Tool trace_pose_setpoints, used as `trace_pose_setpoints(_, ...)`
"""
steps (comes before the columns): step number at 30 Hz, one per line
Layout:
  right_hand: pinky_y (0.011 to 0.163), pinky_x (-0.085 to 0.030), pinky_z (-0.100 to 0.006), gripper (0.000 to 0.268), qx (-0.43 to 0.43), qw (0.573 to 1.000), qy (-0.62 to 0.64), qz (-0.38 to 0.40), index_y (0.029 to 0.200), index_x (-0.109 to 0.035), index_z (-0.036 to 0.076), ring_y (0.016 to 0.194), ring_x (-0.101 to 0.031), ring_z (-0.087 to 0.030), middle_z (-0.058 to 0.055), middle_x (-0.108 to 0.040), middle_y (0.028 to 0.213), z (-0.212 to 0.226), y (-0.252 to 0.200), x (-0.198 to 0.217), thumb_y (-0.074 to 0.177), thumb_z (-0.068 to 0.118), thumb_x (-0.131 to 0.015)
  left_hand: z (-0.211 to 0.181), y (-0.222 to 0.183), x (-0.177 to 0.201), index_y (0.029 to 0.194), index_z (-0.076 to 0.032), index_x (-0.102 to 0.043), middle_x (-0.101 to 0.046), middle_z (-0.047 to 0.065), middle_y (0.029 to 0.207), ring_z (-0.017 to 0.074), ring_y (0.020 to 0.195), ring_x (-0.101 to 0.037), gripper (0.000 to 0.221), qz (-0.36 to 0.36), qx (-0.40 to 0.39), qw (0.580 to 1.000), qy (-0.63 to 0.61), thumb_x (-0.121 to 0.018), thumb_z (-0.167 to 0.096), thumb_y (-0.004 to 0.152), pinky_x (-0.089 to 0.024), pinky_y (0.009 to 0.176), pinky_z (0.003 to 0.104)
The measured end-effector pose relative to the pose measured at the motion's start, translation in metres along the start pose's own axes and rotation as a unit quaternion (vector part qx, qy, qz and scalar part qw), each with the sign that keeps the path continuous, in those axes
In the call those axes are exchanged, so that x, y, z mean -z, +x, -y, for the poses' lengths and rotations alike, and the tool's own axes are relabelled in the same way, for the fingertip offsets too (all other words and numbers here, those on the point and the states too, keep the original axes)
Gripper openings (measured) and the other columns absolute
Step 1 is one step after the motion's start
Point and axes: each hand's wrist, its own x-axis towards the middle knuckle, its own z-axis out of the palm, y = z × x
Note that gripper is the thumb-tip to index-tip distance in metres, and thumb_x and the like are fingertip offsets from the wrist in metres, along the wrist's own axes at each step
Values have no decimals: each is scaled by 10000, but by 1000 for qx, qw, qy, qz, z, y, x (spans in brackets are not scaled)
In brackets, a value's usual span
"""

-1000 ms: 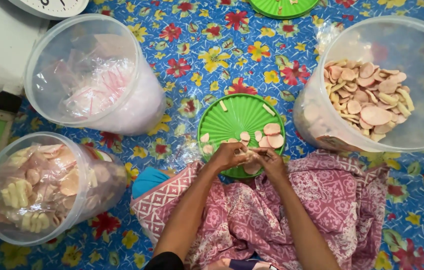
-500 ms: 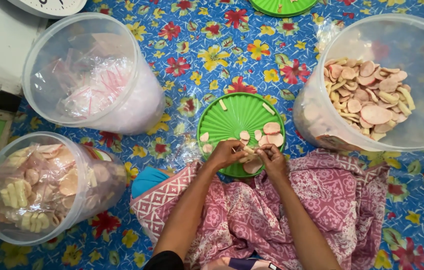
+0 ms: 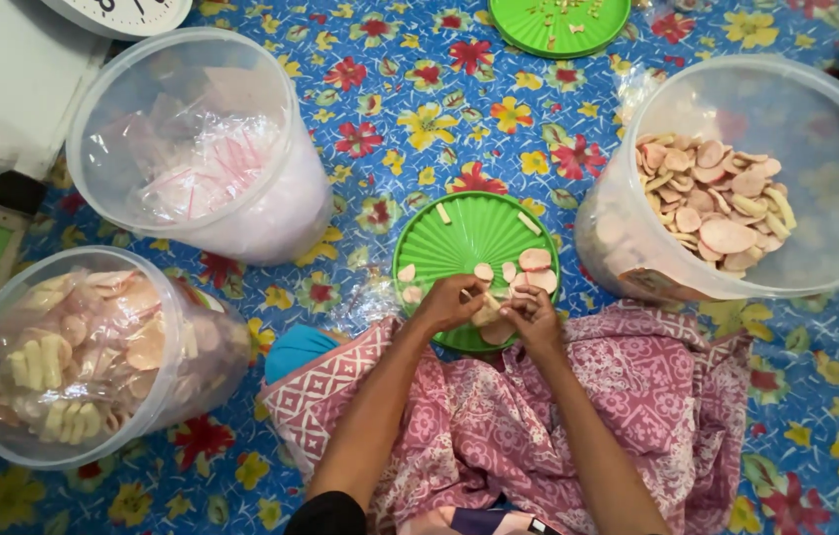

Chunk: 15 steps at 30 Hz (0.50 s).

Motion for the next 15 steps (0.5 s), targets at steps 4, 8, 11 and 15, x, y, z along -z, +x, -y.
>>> trace_pose_setpoints(4,699,-512,-185,520,0,1000,14,-12,1212,-454,65,750,-630,-96,-96,-694,863,12,-6,-3,767,71,-724,-3,-1,5,767,-149,-684,-656,120,805,296,745,-667,100,-14,-34,997,71,-705,-232,716,-553,659,378)
trace_pose_setpoints(8,695,-512,-195,486,3,1000,11,-29,1209,-472,74,758,-628,-104,-108,-695,865,9,-7,-1,790,108,-716,-7,-6,7,766,-132,-678,-606,121,832,341,786,-637,124,-10,-40,992,118,-648,-246,727,-536,709,425)
trace_pose_setpoints(11,698,-513,-196,484,4,1000,9,-29,1214,-474,77,766,-626,-99,-104,-695,876,7,-7,2,795,113,-713,-2,-6,6,775,-119,-669,-605,134,826,329,776,-645,104,8,-39,997,65,-643,-198,713,-533,711,403)
trace_pose_setpoints(15,703,-513,-202,490,4,1000,2,0,1232,-460,86,786,-640,-111,-109,-699,885,14,-9,-1,803,103,-697,16,-1,2,765,-70,-646,-618,151,786,310,739,-666,137,44,-29,998,40,-637,-203,733,-543,643,376)
